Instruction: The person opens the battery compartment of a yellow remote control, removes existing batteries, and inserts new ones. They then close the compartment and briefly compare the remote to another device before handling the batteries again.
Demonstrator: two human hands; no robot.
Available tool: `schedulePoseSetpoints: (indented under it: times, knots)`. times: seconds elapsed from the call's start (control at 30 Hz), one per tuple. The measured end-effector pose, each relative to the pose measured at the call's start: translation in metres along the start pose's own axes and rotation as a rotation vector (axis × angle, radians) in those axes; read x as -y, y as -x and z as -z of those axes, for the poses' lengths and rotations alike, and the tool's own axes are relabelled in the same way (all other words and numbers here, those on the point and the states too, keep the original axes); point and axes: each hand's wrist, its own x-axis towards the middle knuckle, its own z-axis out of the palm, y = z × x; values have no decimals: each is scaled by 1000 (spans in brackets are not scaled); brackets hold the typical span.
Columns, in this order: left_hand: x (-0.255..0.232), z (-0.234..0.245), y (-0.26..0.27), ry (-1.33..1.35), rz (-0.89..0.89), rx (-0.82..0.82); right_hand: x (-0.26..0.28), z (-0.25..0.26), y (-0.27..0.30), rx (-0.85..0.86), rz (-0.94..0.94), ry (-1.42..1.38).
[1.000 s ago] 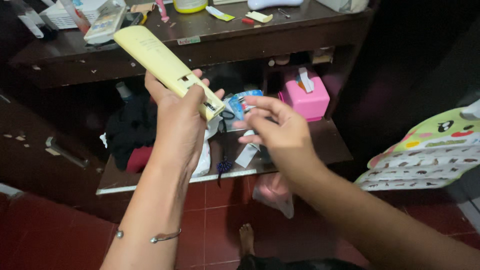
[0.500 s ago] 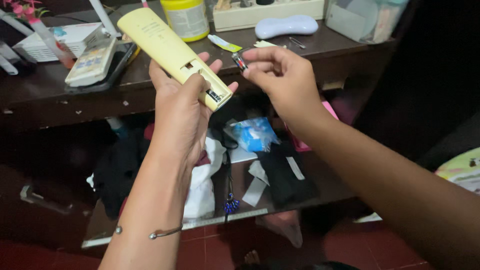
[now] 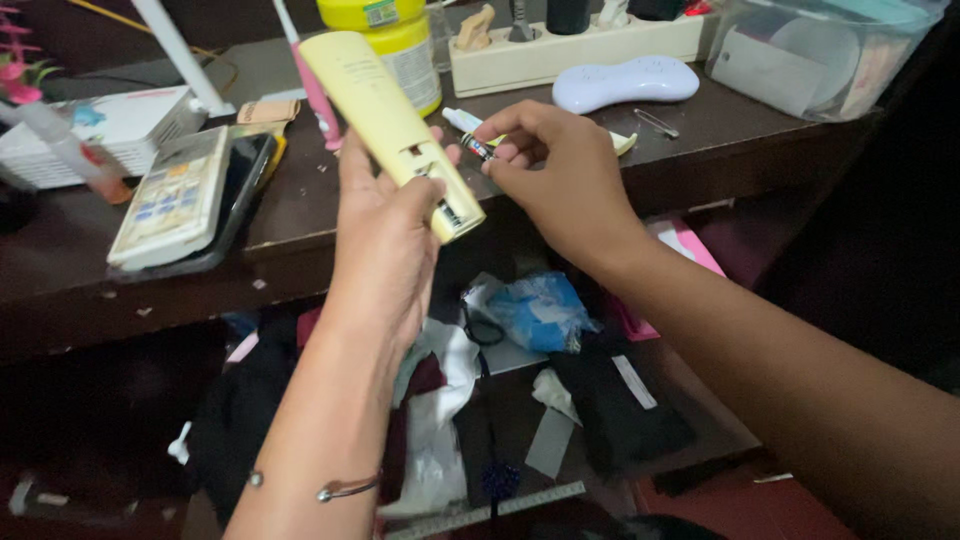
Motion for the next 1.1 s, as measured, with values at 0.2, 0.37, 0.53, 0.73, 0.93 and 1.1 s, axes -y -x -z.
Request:
schedulePoseSetpoints:
  times: [0.2,0.37,0.53,0.73,0.93,1.1]
  knots:
    - [-3,11,-21,-55,38,-41,-15,-18,-21,-7,146,220]
    - [-6,17,-30,-22,74,0,-23,-31,-28,-3,165,285]
    - [-5,21,-32,4,111,-20,-22,-35,-30,2,221,379]
    - [0,25,-40,92,72,-53,-19,-24,-31,-28,280,239]
    - [0,21,-45,146,26,-55,5,-11,-29,-11,12,-139]
    - [4,18,-45,244,-45,-3,14,-10,-25,49,22,-206]
